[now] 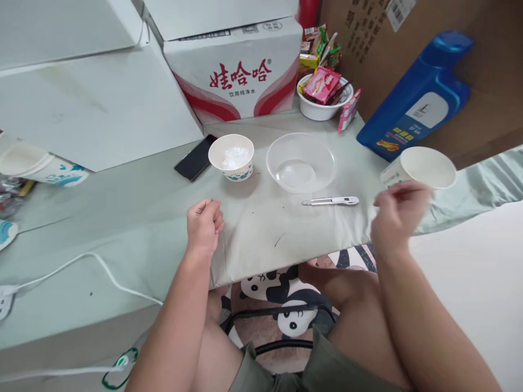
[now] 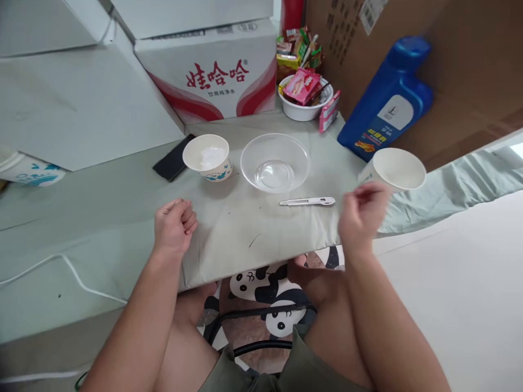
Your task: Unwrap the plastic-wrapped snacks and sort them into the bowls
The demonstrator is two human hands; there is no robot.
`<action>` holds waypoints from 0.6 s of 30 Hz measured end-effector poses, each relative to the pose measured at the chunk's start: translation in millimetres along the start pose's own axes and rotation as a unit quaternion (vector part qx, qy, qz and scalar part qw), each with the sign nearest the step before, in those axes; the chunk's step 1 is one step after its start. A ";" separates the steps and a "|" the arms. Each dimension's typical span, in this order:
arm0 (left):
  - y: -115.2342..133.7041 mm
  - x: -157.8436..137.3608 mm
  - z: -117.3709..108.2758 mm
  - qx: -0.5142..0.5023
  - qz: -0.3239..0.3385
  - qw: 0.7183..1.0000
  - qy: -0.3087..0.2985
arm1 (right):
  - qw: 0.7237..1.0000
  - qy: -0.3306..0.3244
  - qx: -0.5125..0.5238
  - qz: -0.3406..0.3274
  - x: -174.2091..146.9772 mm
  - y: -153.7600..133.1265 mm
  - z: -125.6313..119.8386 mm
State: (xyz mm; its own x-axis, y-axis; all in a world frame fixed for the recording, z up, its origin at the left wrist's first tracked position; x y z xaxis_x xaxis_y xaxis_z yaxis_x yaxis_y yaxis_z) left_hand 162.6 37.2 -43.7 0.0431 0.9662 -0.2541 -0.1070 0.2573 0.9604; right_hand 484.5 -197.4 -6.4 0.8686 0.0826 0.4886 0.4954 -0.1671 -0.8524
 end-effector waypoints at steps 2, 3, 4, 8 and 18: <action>0.2 0.3 -6.8 0.001 0.000 1.000 0.005 | 0.992 -0.105 -0.054 -0.050 -20.2 -13.4 25.4; 0.6 0.3 -11.2 0.004 -0.001 1.000 0.008 | 0.988 -0.126 -0.073 -0.056 -26.5 -15.0 32.6; 1.0 0.3 -16.2 0.008 -0.002 1.000 0.012 | 0.987 -0.126 -0.080 -0.050 -29.7 -14.3 36.0; 4.8 0.6 -36.6 0.023 -0.012 0.999 0.022 | 0.993 -0.106 -0.051 0.020 -30.6 1.0 42.0; 7.7 3.3 -48.2 -0.003 -0.021 1.000 0.012 | 0.967 -0.255 -0.016 -0.017 -66.7 -13.0 115.8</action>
State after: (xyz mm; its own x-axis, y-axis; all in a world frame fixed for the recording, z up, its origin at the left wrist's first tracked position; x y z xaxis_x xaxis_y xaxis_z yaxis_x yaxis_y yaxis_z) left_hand 114.0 43.1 -42.7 0.0241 0.9546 -0.2968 -0.1119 0.2976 0.9481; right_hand 421.4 -86.9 -49.5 0.7477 0.5616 0.3544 0.5307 -0.1847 -0.8272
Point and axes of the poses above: each hand's wrist, its own x-axis towards the middle knuckle, its own z-axis out of the palm, y = z × x, the point moved 7 cm from there along x, towards the middle knuckle, and after that the axes turned 9 degrees about y, right-handed, at the moved point
